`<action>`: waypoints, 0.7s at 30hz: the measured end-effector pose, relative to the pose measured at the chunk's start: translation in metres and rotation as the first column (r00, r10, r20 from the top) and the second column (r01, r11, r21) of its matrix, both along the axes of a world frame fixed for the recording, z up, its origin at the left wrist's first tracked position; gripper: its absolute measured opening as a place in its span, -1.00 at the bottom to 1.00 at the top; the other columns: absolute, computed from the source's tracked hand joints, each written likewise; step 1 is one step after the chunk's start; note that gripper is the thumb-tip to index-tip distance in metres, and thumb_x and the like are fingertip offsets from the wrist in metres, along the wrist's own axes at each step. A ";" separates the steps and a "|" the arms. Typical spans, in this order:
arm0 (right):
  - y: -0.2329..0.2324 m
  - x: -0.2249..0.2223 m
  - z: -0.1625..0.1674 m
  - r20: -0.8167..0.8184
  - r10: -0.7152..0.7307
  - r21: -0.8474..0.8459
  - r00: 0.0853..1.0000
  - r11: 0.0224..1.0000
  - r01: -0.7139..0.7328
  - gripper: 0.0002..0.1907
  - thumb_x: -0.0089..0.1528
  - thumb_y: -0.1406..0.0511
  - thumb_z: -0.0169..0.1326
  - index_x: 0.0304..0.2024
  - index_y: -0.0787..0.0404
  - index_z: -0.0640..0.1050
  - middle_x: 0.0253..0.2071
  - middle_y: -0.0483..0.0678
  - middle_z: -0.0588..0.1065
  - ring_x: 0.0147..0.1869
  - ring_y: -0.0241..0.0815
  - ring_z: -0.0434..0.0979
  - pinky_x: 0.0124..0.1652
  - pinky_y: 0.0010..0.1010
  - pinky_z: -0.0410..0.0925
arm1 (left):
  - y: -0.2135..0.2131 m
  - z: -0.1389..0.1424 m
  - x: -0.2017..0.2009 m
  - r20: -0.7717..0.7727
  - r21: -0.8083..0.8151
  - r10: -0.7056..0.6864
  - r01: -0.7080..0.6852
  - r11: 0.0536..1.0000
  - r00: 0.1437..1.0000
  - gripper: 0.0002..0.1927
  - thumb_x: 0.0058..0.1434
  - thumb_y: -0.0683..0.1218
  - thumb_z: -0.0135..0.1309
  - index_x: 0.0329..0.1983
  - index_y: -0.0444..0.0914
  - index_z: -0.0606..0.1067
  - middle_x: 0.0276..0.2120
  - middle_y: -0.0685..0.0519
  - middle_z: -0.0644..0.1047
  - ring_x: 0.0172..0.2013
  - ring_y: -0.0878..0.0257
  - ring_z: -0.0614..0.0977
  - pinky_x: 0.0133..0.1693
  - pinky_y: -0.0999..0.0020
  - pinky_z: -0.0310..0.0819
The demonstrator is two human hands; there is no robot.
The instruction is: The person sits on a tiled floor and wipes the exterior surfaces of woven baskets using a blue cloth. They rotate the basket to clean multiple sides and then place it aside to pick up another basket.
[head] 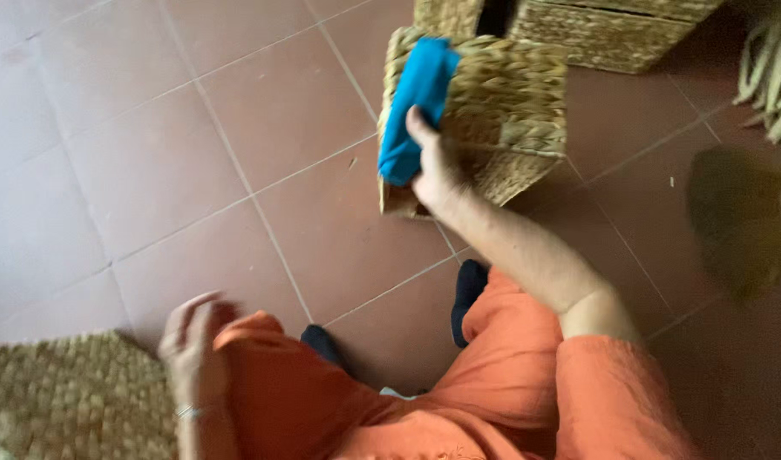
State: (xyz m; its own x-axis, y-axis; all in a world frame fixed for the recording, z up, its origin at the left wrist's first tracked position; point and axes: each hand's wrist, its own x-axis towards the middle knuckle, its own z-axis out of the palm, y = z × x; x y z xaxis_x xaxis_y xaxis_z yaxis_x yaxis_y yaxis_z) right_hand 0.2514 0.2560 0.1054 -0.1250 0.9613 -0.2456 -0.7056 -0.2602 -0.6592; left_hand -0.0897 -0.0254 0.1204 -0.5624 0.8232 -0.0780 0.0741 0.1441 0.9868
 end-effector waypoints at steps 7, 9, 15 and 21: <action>-0.081 -0.139 0.027 -0.200 0.193 -0.011 0.961 0.980 -0.199 -0.55 0.33 0.10 0.14 0.17 0.18 0.46 -0.06 -0.07 0.54 -0.01 -0.18 0.57 0.00 -0.26 0.46 | 0.041 -0.090 0.109 0.204 0.063 -0.636 0.639 0.767 0.744 -0.57 0.36 -0.16 0.06 0.27 -0.35 0.38 0.02 -0.02 0.57 0.02 0.22 0.59 0.05 0.31 0.52; -0.100 -0.179 0.031 -0.239 0.224 -0.040 0.945 0.970 -0.240 -0.53 0.32 0.09 0.13 0.18 0.18 0.45 -0.05 -0.05 0.54 -0.02 -0.16 0.56 -0.01 -0.25 0.46 | 0.060 -0.115 0.123 0.395 0.061 -0.622 0.657 0.752 0.676 -0.50 0.38 -0.10 0.11 0.32 -0.36 0.33 0.09 -0.09 0.54 0.05 0.13 0.58 0.03 0.24 0.56; -0.145 -0.264 0.029 -0.350 0.332 -0.051 0.876 0.927 -0.372 -0.48 0.31 0.08 0.12 0.23 0.20 0.43 0.04 -0.03 0.55 0.09 -0.19 0.56 0.09 -0.34 0.45 | 0.122 -0.093 0.138 0.064 0.372 -0.310 0.266 0.889 0.949 -0.24 0.40 -0.05 0.16 0.53 -0.26 0.06 0.41 -0.12 0.27 0.37 0.11 0.31 0.31 0.20 0.30; -0.187 -0.255 0.061 -0.296 0.581 -0.063 0.758 0.780 -0.623 -0.42 0.37 0.11 0.22 0.24 0.36 0.37 -0.06 0.08 0.49 -0.02 0.02 0.51 -0.02 -0.14 0.45 | 0.132 -0.067 0.170 0.819 0.174 -0.111 -0.060 0.983 0.562 -0.36 0.36 0.12 0.05 0.37 -0.28 0.25 0.06 -0.10 0.46 -0.10 0.13 0.54 -0.12 0.19 0.51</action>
State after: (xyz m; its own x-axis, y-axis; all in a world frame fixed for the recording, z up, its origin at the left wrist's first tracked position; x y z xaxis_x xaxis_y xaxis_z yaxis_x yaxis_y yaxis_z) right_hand -0.0039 0.0688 0.1659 -0.7410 0.6200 -0.2580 -0.5006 -0.7661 -0.4031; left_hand 0.0808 0.1063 0.0531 -0.3016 0.8828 -0.3601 -0.7808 -0.0119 0.6247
